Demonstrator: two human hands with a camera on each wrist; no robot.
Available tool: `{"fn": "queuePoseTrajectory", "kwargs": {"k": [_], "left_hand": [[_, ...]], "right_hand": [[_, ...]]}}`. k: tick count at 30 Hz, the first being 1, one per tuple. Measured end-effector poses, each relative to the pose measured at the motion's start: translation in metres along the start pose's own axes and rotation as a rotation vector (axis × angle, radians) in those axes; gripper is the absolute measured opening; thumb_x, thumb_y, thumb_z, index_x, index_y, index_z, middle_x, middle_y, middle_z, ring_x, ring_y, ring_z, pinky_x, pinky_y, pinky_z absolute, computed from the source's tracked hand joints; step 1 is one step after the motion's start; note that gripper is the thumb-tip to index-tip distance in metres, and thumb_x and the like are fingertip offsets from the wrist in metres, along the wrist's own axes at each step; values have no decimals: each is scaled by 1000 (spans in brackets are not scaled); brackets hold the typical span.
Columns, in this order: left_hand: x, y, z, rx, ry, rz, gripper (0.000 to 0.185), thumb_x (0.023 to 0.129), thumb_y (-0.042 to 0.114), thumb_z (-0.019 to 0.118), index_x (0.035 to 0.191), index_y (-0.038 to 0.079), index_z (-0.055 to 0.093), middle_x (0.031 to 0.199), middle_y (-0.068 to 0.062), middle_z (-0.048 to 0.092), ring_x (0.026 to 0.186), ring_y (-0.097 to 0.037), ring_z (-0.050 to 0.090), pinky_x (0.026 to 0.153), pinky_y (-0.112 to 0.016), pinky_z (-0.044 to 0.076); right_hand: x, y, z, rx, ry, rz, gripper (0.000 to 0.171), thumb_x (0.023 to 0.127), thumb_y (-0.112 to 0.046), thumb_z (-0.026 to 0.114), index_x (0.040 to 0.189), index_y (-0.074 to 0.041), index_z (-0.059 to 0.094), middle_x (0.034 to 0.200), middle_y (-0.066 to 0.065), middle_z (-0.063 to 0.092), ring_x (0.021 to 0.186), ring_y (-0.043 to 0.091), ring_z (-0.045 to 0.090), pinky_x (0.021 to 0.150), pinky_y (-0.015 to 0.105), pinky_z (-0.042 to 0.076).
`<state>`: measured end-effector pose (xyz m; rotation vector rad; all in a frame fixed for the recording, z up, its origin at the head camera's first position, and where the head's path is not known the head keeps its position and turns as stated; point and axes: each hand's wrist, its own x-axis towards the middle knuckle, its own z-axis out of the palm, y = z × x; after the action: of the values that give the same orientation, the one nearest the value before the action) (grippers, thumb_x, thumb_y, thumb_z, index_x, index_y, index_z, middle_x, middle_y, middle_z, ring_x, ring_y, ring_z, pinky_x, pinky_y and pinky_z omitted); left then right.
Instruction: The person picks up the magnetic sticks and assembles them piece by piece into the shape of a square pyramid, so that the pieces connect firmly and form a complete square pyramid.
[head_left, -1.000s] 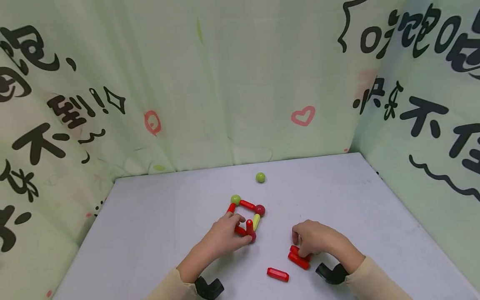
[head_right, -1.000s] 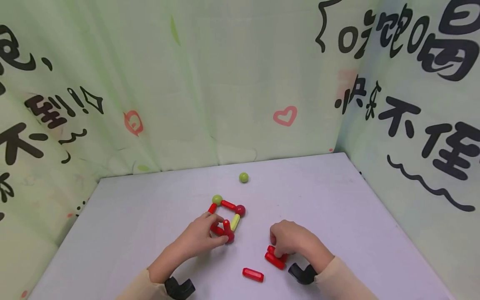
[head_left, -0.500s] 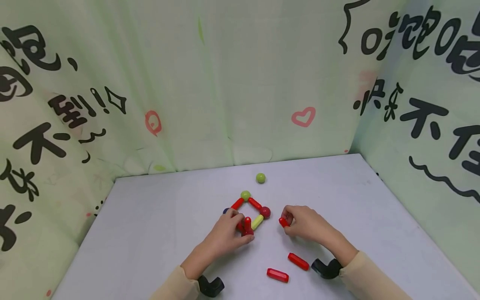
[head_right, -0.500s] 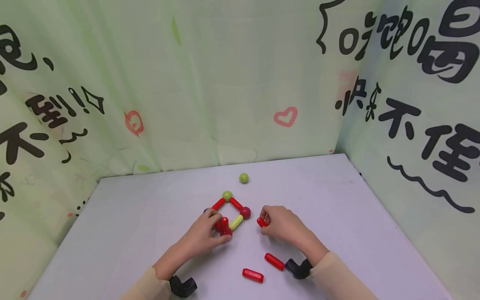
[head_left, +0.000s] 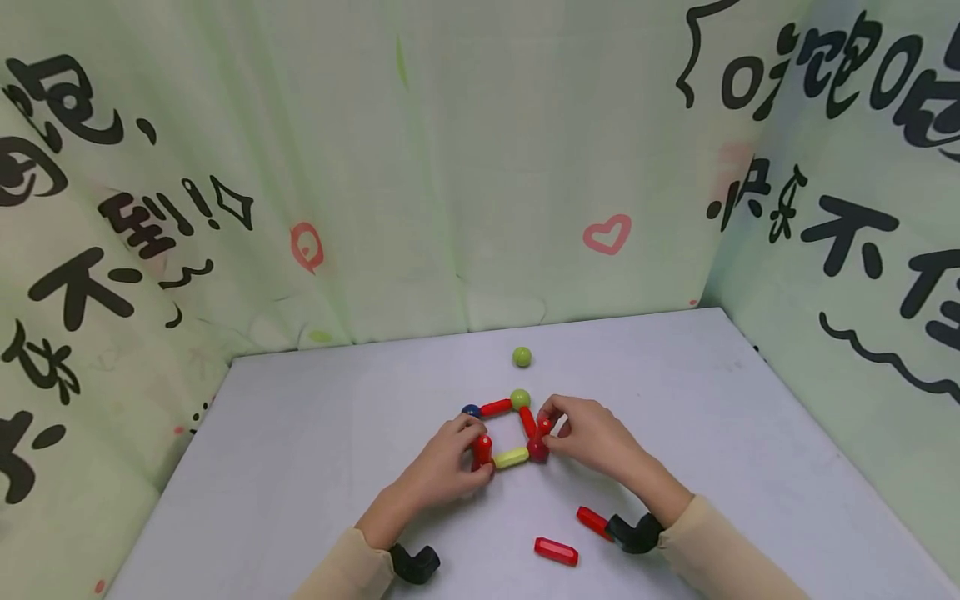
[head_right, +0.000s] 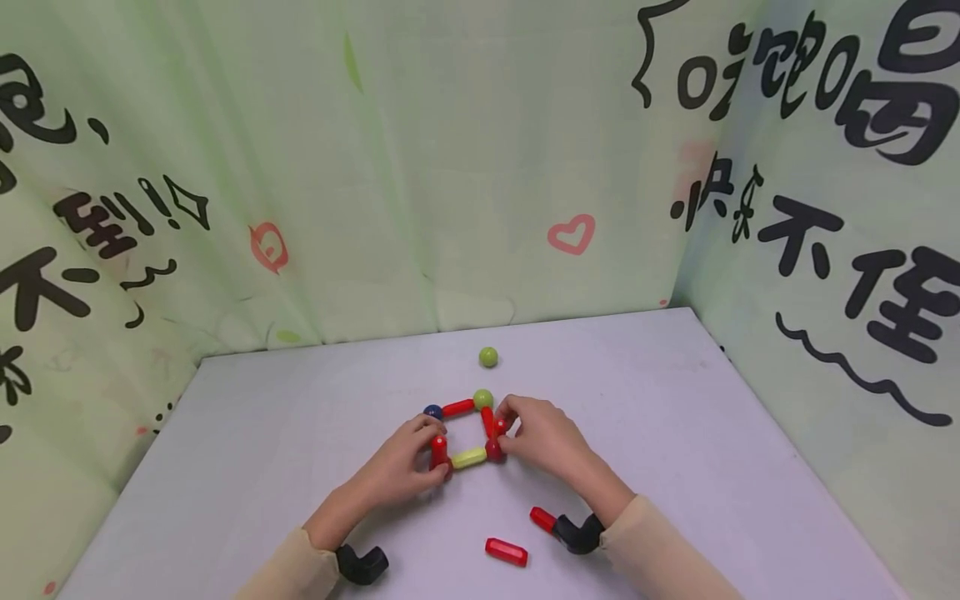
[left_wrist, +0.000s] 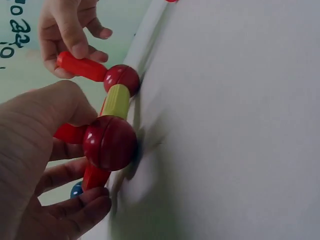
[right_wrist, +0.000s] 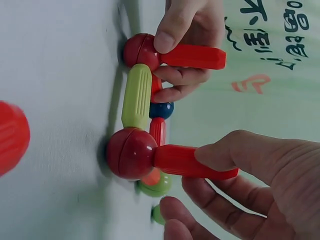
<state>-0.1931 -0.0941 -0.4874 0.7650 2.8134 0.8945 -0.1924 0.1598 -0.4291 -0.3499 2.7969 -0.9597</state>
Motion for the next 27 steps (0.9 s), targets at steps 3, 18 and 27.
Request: {"fn": "queuePoseTrajectory", "kwargs": {"k": [3,18,27], "left_hand": [[0,-2,-3,-20,-16,-3,29,90,24,75,117,16,66,129,-1,59,112,-16,56,96,-34,56],[-4,-4,-12,-118,102,-131,19,92,26,77,103,17,65,106,-2,59,83,-13,57,69,-23,53],[-2,-3,-9,-124,103,-141,13,93,22,72,94,16,60,88,2,57,71,-11,54,60,-22,49]], "right_hand": [[1,-3,1,-4,-3,0,24,86,-9,79,107,-15,69,89,-4,67,76,13,60,63,29,51],[-22,-21,1,-40,-143,-87,21,90,-25,80,79,-19,63,63,-6,56,60,11,50,55,22,39],[-38,-23,24,-175,-518,-34,24,80,-26,88,78,-21,65,65,-5,60,61,11,53,58,26,42]]}}
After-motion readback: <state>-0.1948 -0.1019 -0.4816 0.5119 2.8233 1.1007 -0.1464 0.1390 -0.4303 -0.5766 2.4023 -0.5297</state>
